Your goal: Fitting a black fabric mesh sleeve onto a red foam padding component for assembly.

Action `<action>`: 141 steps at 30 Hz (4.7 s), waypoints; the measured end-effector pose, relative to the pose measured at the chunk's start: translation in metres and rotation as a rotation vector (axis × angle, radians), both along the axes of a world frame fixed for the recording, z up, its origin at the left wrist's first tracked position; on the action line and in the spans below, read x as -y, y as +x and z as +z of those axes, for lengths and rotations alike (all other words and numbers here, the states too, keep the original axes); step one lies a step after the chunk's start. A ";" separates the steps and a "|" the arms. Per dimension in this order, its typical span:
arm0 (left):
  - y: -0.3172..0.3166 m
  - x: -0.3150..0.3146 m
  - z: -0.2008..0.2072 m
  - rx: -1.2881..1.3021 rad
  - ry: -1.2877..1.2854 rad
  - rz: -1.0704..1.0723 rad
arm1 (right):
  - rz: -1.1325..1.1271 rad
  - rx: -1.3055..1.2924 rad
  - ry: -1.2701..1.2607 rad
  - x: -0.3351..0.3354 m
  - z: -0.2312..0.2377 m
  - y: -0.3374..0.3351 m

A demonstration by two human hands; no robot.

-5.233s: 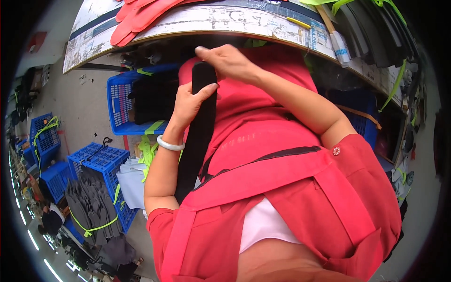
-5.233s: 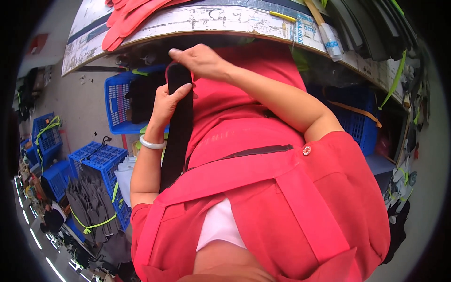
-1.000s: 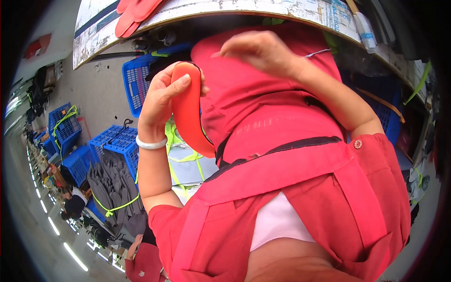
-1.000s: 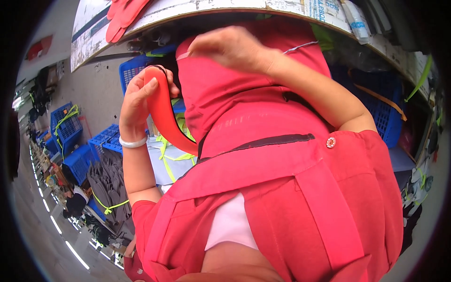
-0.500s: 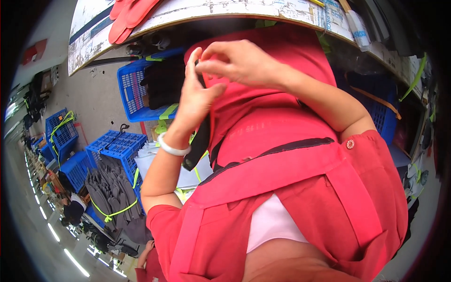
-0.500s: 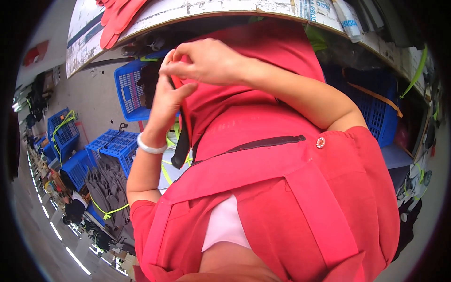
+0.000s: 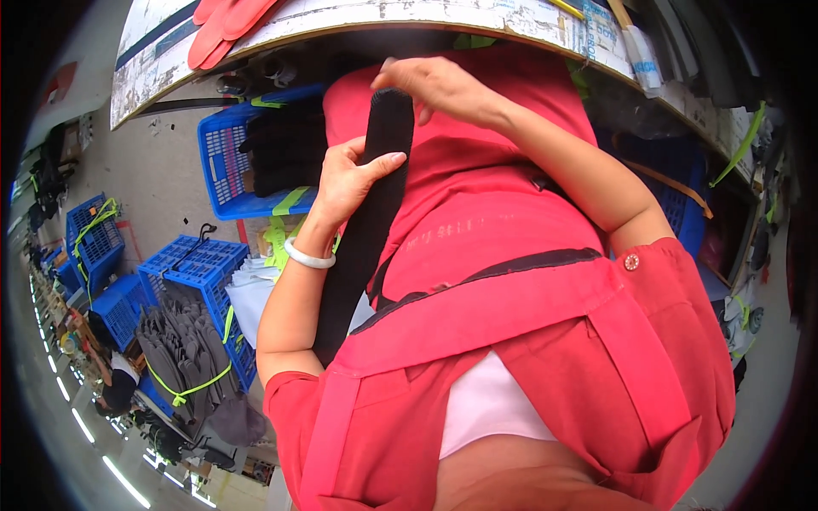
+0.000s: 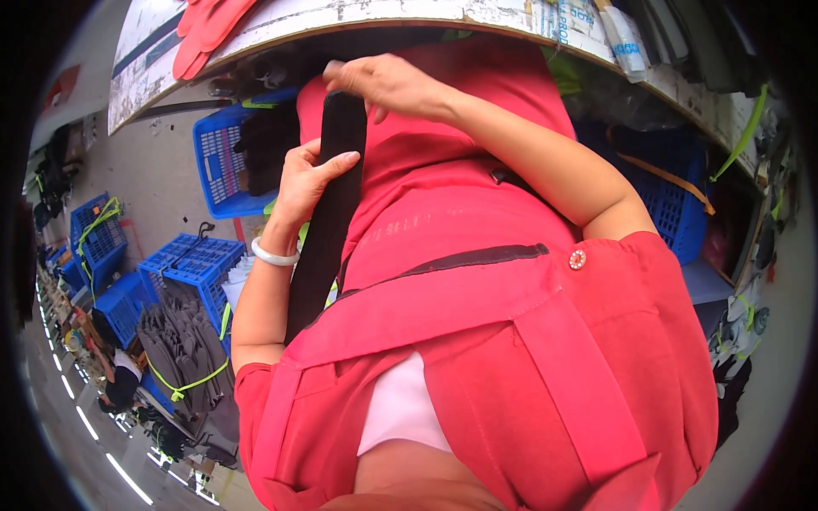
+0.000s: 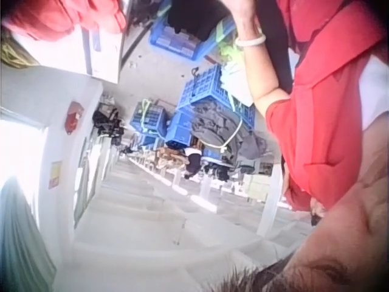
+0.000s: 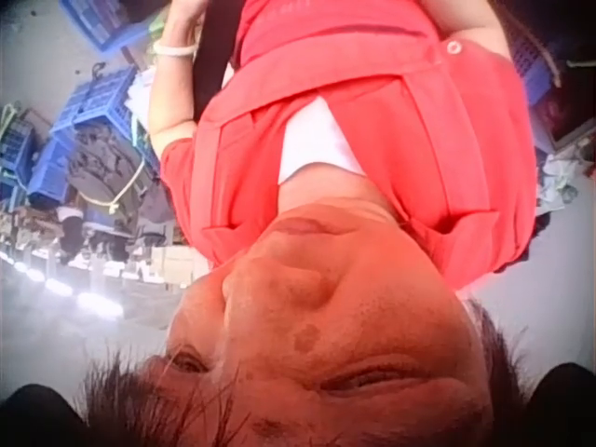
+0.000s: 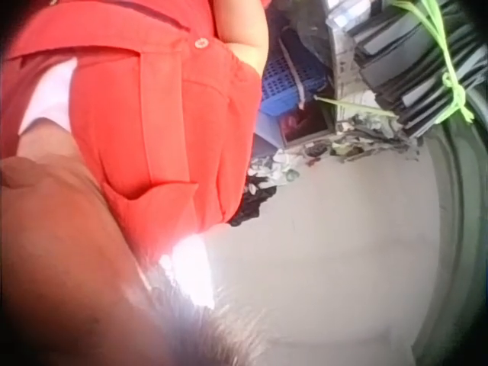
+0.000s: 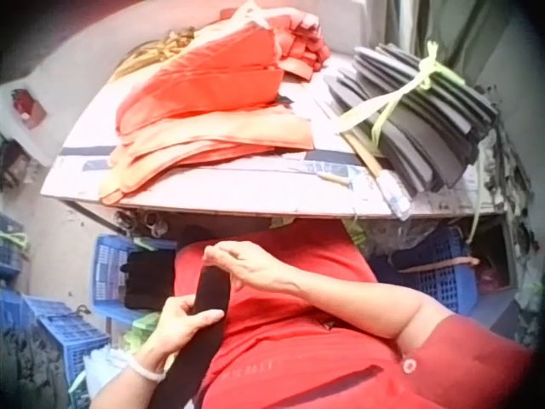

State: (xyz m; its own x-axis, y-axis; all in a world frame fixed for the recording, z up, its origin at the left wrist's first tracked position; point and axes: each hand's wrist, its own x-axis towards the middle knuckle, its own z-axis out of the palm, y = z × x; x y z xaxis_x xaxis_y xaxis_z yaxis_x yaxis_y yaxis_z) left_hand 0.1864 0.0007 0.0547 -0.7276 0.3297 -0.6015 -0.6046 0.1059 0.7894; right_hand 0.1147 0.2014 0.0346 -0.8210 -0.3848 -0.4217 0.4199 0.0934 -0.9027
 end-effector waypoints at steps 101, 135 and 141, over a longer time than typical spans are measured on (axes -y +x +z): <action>-0.028 0.111 -0.103 -0.114 1.000 0.952 | -0.103 -0.087 0.239 -0.001 -0.009 0.018; 0.011 0.006 -0.065 -0.231 0.411 0.640 | 0.318 -0.712 0.538 0.033 -0.006 0.000; 0.007 0.005 -0.056 -0.150 0.493 0.523 | 0.233 -0.327 0.222 0.041 -0.010 0.011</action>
State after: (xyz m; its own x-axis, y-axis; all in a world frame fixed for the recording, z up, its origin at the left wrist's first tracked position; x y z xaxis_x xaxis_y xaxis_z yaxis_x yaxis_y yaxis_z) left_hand 0.1934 -0.0043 -0.0013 -0.9270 0.1232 -0.3541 -0.3601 -0.5558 0.7493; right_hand 0.1259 0.1604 0.0245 -0.8268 -0.5049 -0.2479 0.0608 0.3579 -0.9318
